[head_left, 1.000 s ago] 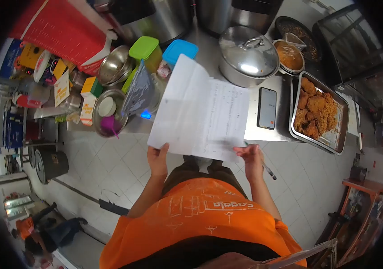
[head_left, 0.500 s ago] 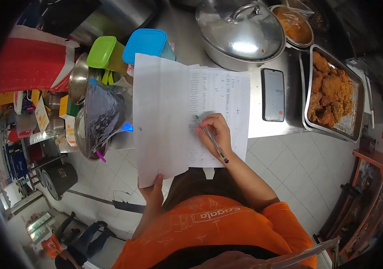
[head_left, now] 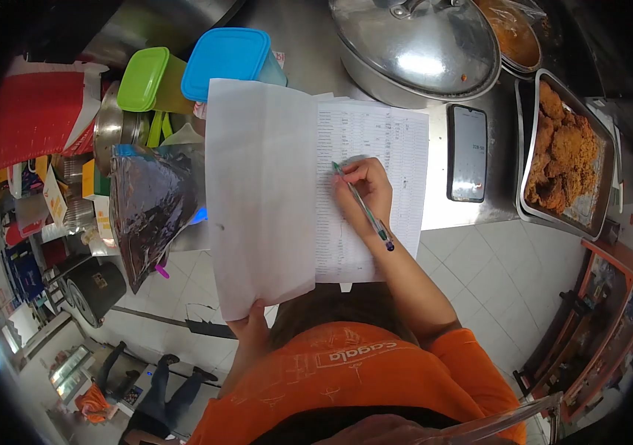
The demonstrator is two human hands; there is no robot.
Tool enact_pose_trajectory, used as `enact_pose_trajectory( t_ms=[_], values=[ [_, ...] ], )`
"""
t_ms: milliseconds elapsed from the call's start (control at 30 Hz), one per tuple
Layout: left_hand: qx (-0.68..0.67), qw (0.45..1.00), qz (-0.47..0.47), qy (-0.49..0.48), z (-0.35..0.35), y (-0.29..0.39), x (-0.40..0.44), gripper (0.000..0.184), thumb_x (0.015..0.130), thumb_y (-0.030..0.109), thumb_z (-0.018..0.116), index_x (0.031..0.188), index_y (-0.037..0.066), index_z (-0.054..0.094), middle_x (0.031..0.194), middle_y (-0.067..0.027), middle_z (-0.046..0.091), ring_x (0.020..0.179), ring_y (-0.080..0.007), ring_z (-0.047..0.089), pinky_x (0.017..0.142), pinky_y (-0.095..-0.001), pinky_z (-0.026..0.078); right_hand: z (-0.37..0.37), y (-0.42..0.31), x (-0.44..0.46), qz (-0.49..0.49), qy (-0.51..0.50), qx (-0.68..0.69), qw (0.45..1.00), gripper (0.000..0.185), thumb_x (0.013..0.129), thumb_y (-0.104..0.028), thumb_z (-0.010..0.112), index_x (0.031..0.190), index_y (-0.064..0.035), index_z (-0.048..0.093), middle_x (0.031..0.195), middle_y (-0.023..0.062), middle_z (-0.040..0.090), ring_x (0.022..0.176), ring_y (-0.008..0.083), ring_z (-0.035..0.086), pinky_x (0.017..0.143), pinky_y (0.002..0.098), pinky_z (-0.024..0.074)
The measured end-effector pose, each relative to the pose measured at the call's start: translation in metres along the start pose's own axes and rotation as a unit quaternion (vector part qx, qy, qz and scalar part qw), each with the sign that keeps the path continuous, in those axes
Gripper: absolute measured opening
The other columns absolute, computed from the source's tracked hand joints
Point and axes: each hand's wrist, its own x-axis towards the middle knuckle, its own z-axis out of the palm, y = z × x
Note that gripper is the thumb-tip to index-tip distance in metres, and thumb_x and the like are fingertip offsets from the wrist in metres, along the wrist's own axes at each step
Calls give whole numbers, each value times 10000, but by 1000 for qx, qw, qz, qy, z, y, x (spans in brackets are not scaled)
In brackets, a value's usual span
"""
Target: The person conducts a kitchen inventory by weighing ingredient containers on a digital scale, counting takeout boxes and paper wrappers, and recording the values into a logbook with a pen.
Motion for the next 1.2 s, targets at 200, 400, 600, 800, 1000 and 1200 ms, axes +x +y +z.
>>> enact_pose_trajectory(
  t_ms=[200,400,600,800,1000,1200],
  values=[
    [46,996,-63,49,19,22,7,635,689,-9,492,1307,-42,352,1266,-134,456,1184,-241,441,1011,-378,337,-8,6,-4,15,45,-20,999,189,767,74,624,756,-26,464,893,76,498,840,139,507,739,251,446],
    [23,995,-89,34,4,6,7,674,709,15,523,1342,-19,294,1309,-113,413,1227,-244,393,1042,-380,306,-23,-1,-7,34,77,-10,996,172,774,63,615,761,-31,472,878,86,514,828,161,529,751,271,450],
    [10,999,-46,3,1,-1,9,689,720,27,531,1357,-9,272,1349,-121,375,1244,-254,379,1057,-397,297,-39,4,-12,42,121,6,992,146,764,59,607,762,-30,492,881,100,528,842,191,539,759,293,445],
    [8,999,-39,15,0,-2,12,713,719,31,537,1373,-4,255,1356,-130,376,1252,-255,378,1058,-403,300,-57,7,-15,54,154,23,986,137,778,71,578,794,-24,481,901,101,535,835,175,540,772,291,446],
    [-40,997,-25,62,12,7,10,655,674,-18,506,1308,-47,343,1296,-142,447,1201,-244,438,1021,-377,334,-69,-8,-7,121,167,121,971,90,834,82,491,858,-5,490,896,98,538,780,144,559,747,276,462],
    [-70,997,-2,29,8,1,10,675,687,25,580,1316,-30,340,1310,-118,440,1222,-239,416,1040,-390,320,-90,-2,13,124,129,65,982,195,848,-40,618,714,-41,477,704,43,552,635,87,513,595,215,421]
  ],
)
